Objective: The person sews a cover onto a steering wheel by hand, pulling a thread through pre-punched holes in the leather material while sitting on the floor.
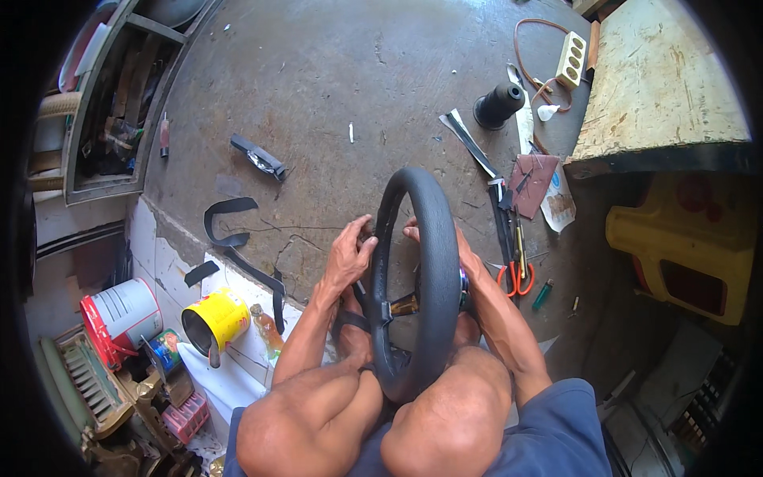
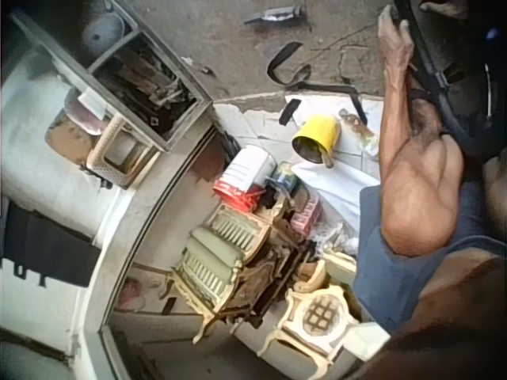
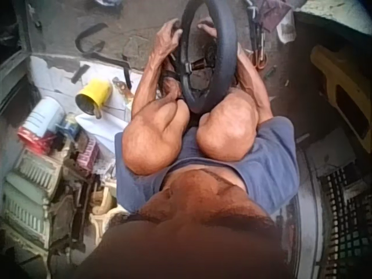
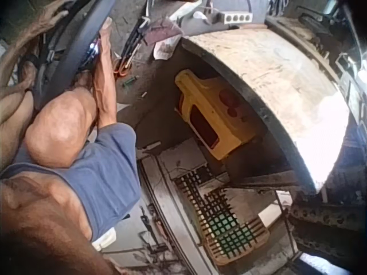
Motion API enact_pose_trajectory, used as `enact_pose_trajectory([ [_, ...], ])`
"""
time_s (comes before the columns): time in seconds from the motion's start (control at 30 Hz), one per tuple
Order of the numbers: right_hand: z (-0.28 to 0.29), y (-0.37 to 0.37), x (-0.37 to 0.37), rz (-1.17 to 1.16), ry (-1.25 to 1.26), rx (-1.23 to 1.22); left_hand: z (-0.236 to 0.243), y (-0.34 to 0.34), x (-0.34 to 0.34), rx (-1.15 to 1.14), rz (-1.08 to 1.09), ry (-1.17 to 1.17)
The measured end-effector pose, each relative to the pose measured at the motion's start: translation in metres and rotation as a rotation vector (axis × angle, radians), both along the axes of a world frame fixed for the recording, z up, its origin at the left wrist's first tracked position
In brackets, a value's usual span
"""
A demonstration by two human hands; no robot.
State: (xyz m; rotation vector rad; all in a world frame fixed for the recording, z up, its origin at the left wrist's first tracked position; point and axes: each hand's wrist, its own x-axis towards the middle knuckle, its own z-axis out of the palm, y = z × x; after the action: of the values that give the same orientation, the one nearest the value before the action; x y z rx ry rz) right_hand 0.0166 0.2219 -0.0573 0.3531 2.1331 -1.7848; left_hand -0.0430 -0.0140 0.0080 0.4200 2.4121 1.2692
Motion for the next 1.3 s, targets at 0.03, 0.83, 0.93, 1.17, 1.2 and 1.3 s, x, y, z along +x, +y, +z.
enact_pose_trajectory([
  [0.03, 0.001, 0.000, 0.000, -0.003, 0.024, 0.018, -0.001, 0.002, -0.002, 0.008, -0.001, -0.005],
  [0.83, 0.021, 0.004, 0.001, -0.305, 0.212, 0.047, 0.005, 0.004, -0.025, -0.155, -0.072, 0.293],
  [0.93, 0.079, 0.026, 0.008, -0.253, 0.320, 0.650, 0.016, -0.006, -0.022, -0.155, 0.072, 0.144],
  [1.17, 0.175, 0.050, 0.055, 0.009, 0.098, -0.228, 0.023, 0.023, -0.034, 0.010, 0.030, 0.328],
  [1.2, 0.181, 0.039, 0.058, 0.016, 0.105, -0.253, 0.026, 0.029, -0.037, 0.044, 0.011, 0.127],
  [1.3, 0.155, 0.025, 0.060, -0.106, 0.198, -0.213, 0.022, 0.044, -0.048, 0.160, 0.026, -0.113],
])
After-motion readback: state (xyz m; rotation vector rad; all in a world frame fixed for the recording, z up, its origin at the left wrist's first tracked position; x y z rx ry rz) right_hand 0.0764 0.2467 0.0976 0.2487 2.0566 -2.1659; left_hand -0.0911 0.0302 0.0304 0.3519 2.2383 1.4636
